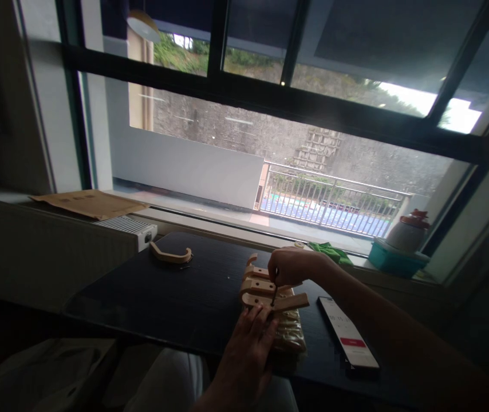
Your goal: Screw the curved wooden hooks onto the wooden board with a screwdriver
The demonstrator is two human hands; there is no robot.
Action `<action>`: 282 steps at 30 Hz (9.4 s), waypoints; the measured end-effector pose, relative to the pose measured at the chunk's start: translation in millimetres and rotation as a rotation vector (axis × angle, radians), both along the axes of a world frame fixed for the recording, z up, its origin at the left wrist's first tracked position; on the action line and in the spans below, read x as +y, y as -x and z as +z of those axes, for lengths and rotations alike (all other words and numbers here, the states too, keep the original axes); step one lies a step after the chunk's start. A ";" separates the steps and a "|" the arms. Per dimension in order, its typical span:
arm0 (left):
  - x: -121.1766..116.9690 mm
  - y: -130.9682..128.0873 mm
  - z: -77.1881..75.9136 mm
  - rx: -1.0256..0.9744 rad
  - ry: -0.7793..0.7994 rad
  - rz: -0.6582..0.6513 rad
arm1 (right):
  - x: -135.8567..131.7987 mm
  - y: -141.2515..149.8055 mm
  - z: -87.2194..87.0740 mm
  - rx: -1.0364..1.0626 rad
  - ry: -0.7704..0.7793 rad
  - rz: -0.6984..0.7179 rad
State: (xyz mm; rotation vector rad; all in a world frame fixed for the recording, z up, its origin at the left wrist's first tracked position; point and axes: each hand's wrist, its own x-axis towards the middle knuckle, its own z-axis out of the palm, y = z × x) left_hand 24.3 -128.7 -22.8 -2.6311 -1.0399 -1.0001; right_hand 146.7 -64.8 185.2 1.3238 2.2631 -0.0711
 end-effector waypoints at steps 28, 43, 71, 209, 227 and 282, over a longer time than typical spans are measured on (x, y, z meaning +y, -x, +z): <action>1.3 0.7 0.2 0.058 -0.006 -0.016 | 3.7 -14.7 -1.2 0.086 0.032 -0.164; 0.3 2.4 4.6 0.060 0.019 -0.033 | -2.5 -10.5 -3.3 0.157 -0.146 -0.081; 3.7 3.6 2.4 0.037 -0.004 -0.055 | -4.1 -18.7 -0.5 0.236 -0.135 -0.195; -3.4 5.1 12.6 -0.003 0.093 -0.082 | -7.3 -23.7 -5.8 0.298 -0.209 -0.165; -2.3 5.5 13.4 0.026 0.100 -0.085 | -9.6 -26.0 -9.9 0.263 -0.115 -0.141; 13.4 9.8 -1.9 0.064 0.003 -0.113 | -8.9 -24.6 -4.7 0.310 -0.212 -0.126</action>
